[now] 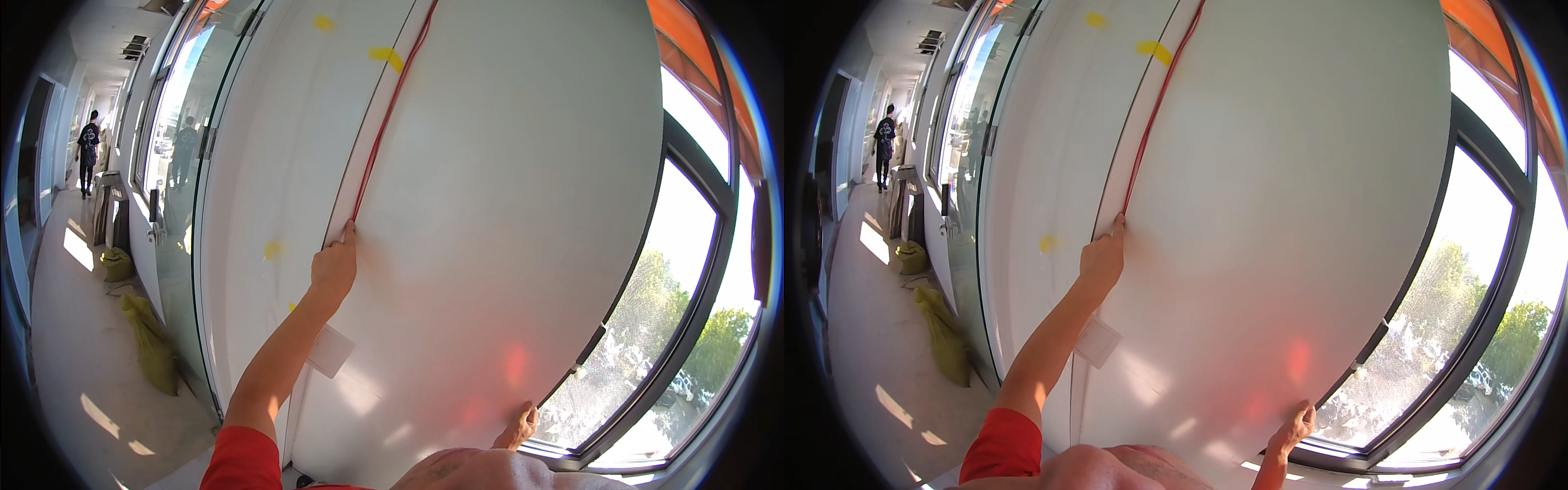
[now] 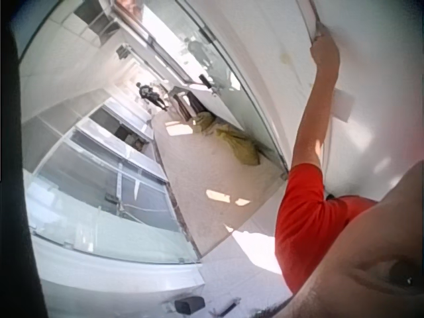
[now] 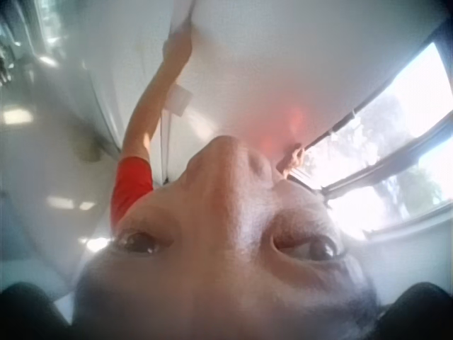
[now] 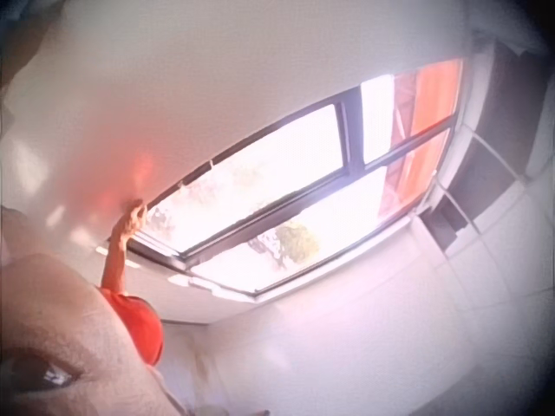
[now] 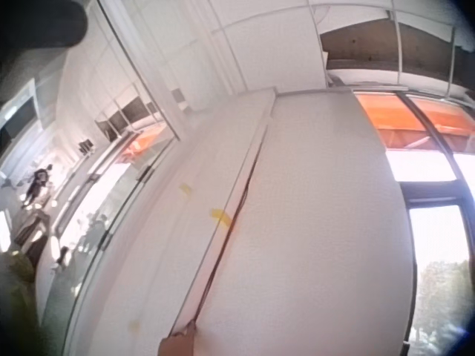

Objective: The person lifts and positions a large white wall panel against a wall, aligns it with existing panels, and secures it using a utility knife to cut around a junction box. The person also handles red wiring and a white junction box during the process.

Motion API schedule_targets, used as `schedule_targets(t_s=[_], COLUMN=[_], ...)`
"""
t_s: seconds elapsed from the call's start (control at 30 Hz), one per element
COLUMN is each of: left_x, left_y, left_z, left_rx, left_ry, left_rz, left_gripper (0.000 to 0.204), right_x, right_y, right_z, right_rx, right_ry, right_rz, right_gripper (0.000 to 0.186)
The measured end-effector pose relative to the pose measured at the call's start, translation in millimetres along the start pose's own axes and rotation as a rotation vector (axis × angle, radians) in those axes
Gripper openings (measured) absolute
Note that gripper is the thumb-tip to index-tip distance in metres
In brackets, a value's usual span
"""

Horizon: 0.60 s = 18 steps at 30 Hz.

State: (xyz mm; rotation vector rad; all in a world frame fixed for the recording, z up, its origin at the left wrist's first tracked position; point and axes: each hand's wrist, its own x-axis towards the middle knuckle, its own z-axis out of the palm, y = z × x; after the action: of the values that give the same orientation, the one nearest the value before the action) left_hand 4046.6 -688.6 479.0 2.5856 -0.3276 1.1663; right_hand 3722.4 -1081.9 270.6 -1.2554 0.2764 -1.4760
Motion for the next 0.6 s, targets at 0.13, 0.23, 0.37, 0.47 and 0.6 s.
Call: schedule_targets(t_s=[0.13, 0.23, 0.37, 0.47, 0.6], left_x=[1, 2, 3, 8, 7], left_y=[1, 0, 1, 0, -7], left_z=[-2, 0, 0, 4, 5], left_rx=[0.005, -0.023, 0.013, -0.013, -0.068], left_ry=[-0.005, -0.012, -0.045, -0.039, -0.037], left_rz=[0.007, 0.001, -0.017, -0.045, -0.047], left_gripper=[0.08, 0.078, 0.077, 0.077, 0.078], right_x=[4, 7, 4, 4, 4], right_y=[-1, -3, -8, -10, -8], right_z=[-7, -14, -17, -11, -14], right_rx=[0.047, 0.063, 0.109, 0.153, 0.144], right_ry=[-0.001, -0.048, -0.07, -0.037, -0.054], right_rz=[0.015, 0.038, 0.038, 0.015, 0.03], right_gripper=[0.042, 0.044, 0.046, 0.047, 0.047])
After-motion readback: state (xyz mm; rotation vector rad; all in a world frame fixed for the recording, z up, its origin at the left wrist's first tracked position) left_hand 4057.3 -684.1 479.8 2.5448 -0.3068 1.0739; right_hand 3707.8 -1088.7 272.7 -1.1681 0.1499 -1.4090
